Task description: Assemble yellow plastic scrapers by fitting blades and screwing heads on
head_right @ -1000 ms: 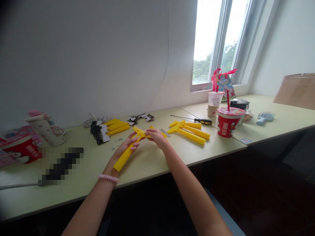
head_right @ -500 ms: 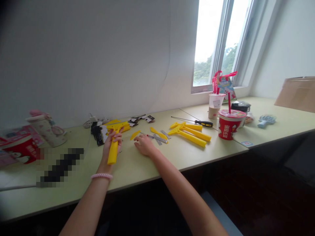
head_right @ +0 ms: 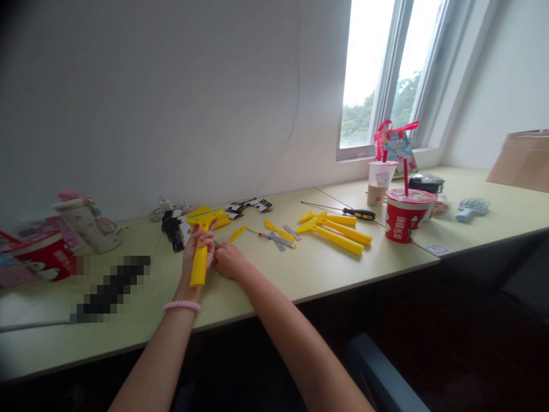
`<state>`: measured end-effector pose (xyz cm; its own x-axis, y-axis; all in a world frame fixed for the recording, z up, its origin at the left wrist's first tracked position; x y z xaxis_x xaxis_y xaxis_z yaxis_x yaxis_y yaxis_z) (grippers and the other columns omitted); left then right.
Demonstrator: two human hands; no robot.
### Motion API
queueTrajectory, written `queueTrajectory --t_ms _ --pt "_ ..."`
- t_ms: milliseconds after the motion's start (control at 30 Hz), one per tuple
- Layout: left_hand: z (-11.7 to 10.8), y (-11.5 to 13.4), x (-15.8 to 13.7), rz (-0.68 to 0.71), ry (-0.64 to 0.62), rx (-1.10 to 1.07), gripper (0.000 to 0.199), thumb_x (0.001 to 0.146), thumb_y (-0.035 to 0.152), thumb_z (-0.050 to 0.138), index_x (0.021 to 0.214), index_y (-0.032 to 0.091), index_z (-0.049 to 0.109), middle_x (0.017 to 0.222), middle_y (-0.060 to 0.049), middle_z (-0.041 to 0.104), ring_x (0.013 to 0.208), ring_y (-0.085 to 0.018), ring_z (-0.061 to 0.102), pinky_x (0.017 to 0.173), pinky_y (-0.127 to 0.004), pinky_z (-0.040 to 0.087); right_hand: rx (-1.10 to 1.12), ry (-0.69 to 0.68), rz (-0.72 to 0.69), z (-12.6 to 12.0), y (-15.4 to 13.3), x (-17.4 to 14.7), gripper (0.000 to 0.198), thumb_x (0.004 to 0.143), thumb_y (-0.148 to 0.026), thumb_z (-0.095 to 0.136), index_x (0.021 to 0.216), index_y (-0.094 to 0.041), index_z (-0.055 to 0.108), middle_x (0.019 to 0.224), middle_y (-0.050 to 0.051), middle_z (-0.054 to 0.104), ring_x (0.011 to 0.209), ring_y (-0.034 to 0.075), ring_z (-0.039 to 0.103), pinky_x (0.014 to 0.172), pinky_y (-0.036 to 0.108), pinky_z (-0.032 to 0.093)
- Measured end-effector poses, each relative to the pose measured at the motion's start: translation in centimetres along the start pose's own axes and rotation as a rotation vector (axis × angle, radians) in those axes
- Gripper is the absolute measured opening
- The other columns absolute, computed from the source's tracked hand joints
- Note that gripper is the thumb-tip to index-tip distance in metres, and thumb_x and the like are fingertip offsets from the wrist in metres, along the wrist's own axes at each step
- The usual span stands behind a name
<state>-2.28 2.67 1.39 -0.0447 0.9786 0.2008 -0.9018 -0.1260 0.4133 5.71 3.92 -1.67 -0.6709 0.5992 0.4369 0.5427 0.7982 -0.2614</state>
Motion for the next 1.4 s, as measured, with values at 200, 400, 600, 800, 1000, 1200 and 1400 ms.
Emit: queueTrajectory --t_ms 200,400,600,800,1000,1200,1400 --pt "-0.2 0.2 -0.1 0.016 -0.003 0.086 0.032 0.085 0.006 0.040 0.105 0.027 0.052 0.110 -0.006 0.054 0.051 0.002 0.041 0.039 -0.003 0.033 0.054 -0.022 0.068 0.4 0.3 0.3 0.025 0.081 -0.016 0.042 0.097 -0.013 0.062 0.101 0.012 0.064 0.084 0.019 0.059 0.072 0.028 0.042" --pt "-0.2 -0.8 0.0 -0.131 0.019 0.125 0.040 0.081 0.004 0.043 0.113 0.027 0.049 0.104 -0.007 0.054 0.050 0.002 0.041 0.039 -0.003 0.032 0.222 0.090 0.259 -1.5 3.8 -1.2 0.014 0.072 -0.013 0.053 0.079 -0.018 0.064 0.079 0.005 0.066 0.073 0.016 0.058 0.066 0.025 0.040" --pt "-0.4 -2.3 -0.1 -0.288 0.045 0.277 0.046 0.078 0.003 0.047 0.116 0.027 0.043 0.101 -0.008 0.053 0.051 0.000 0.044 0.039 -0.006 0.034 0.655 0.456 0.608 -5.3 9.1 -4.0 0.016 0.062 -0.028 0.064 0.072 -0.016 0.066 0.067 0.002 0.064 0.063 0.014 0.056 0.063 0.026 0.042" --pt "-0.1 -3.2 -0.7 -0.382 -0.014 0.501 0.052 0.073 0.003 0.055 0.118 0.025 0.040 0.094 -0.008 0.057 0.050 -0.002 0.047 0.039 -0.011 0.037 0.862 0.453 0.646 -5.6 9.7 -4.7 0.024 0.057 -0.036 0.068 0.073 -0.019 0.068 0.071 0.000 0.065 0.072 0.014 0.056 0.069 0.025 0.042" --pt "0.0 -3.3 -0.9 -0.386 -0.042 0.563 0.053 0.073 0.004 0.057 0.119 0.023 0.040 0.089 -0.006 0.057 0.049 -0.002 0.047 0.039 -0.011 0.037 0.890 0.371 0.615 -5.4 9.4 -4.6 0.022 0.057 -0.036 0.069 0.072 -0.019 0.069 0.076 0.001 0.066 0.079 0.016 0.058 0.075 0.026 0.042" --pt "0.1 -3.2 -1.0 -0.395 -0.038 0.583 0.056 0.072 0.006 0.058 0.120 0.026 0.036 0.090 -0.004 0.056 0.050 -0.002 0.048 0.041 -0.012 0.038 0.967 0.357 0.596 -5.5 9.1 -4.7 0.026 0.057 -0.036 0.069 0.075 -0.017 0.069 0.076 0.002 0.067 0.078 0.016 0.058 0.075 0.026 0.041" --pt "0.5 -3.3 -1.2 -0.398 -0.073 0.599 0.055 0.070 0.005 0.059 0.118 0.023 0.039 0.084 -0.002 0.054 0.048 -0.002 0.046 0.039 -0.011 0.035 0.969 0.349 0.612 -5.3 9.4 -4.7 0.030 0.055 -0.037 0.069 0.075 -0.015 0.068 0.071 0.002 0.064 0.071 0.014 0.055 0.070 0.026 0.039"
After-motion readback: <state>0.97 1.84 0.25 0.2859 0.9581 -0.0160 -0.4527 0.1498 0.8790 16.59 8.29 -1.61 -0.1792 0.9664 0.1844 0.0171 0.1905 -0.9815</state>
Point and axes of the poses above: each hand's wrist, its own x-axis towards the middle knuckle, its own z-axis out of the palm, y = z × x, the point moved 3 cm from there along x, towards the middle knuckle
